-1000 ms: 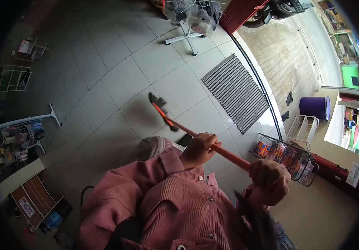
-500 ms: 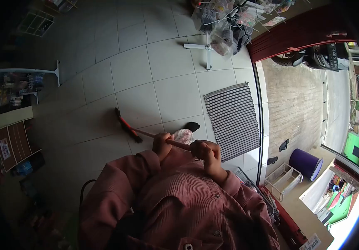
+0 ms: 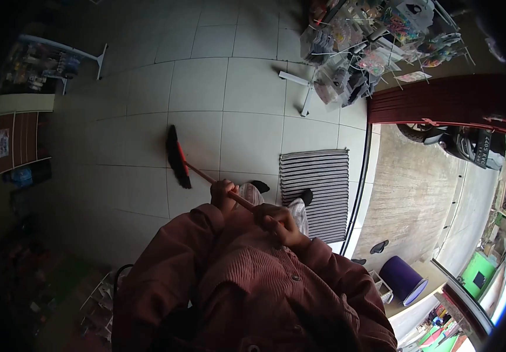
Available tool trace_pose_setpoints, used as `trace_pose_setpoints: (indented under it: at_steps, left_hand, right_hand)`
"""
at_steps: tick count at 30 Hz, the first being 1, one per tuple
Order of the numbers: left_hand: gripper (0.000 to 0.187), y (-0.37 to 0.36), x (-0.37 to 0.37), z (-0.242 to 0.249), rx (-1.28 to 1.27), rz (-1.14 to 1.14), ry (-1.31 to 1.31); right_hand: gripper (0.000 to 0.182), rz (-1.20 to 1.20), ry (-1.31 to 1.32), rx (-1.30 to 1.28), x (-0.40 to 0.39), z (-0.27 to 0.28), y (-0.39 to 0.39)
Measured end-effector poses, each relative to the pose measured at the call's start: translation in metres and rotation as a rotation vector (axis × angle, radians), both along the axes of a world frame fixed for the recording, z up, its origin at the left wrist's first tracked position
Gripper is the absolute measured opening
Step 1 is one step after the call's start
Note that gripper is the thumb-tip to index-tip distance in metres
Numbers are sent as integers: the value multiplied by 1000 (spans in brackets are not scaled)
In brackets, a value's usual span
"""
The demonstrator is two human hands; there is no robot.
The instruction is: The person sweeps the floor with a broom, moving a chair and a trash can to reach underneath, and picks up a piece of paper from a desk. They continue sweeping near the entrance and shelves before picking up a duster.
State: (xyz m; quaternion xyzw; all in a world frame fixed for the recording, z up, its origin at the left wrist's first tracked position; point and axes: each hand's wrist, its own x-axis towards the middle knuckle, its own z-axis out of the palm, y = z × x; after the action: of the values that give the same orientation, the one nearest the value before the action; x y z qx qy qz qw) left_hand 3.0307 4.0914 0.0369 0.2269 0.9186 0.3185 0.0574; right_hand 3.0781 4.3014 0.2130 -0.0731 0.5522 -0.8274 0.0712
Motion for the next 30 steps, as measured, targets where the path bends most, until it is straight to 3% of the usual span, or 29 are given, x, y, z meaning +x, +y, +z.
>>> trace_pose_setpoints:
  at_steps: [6,8,11,12,13,15,18,19,20,21,23,26,27,28,30]
  left_hand:
    - [15,54,14,-12,231,302,261]
    - [14,93,21,-15,222,261,23]
    - [13,216,44,10,303,73,-146]
    - [24,268,56,33,384,5,-192]
    - [26,317,74,53,414,-119,-311]
    - [27,408,104,79,406,-424,-564]
    - [31,529,160,8,706,-567,-619]
    - [31,555,171,-12,784,-578,-663]
    - [31,567,179,-25,860,-588,-712]
    - [30,566,175,-8,731,-689,-630]
    - [30,574,184,49,843,-533,-351]
    - [30,540,178,160,908,-590,-140]
    - [27,522,170,191,829,-778,-293]
    - [26,505,173,209,883,-769,-227]
    - [26,464,181,237,965,-649,-363]
  right_hand:
    - [39,-83,-73,86,9,6,29]
    - [39,-119,-135,145,18,18,65]
    - [45,-391,-329,339,46,67,150]
    - [48,-515,-355,422,57,98,176]
    - [47,-561,-122,369,76,108,207]
    - [45,-758,-182,601,115,136,245]
    - [42,-793,-335,961,147,91,270]
    - [38,-700,-354,1089,153,61,274]
    - [33,-558,-120,1263,155,31,281]
    - [33,-501,-109,1283,156,35,286]
    - [33,-488,-79,1285,157,73,298]
    - [18,-331,409,875,160,170,318]
    - [14,16,419,824,158,218,336]
    - [22,-11,352,880,171,257,331]
    - [26,54,542,564,185,289,350]
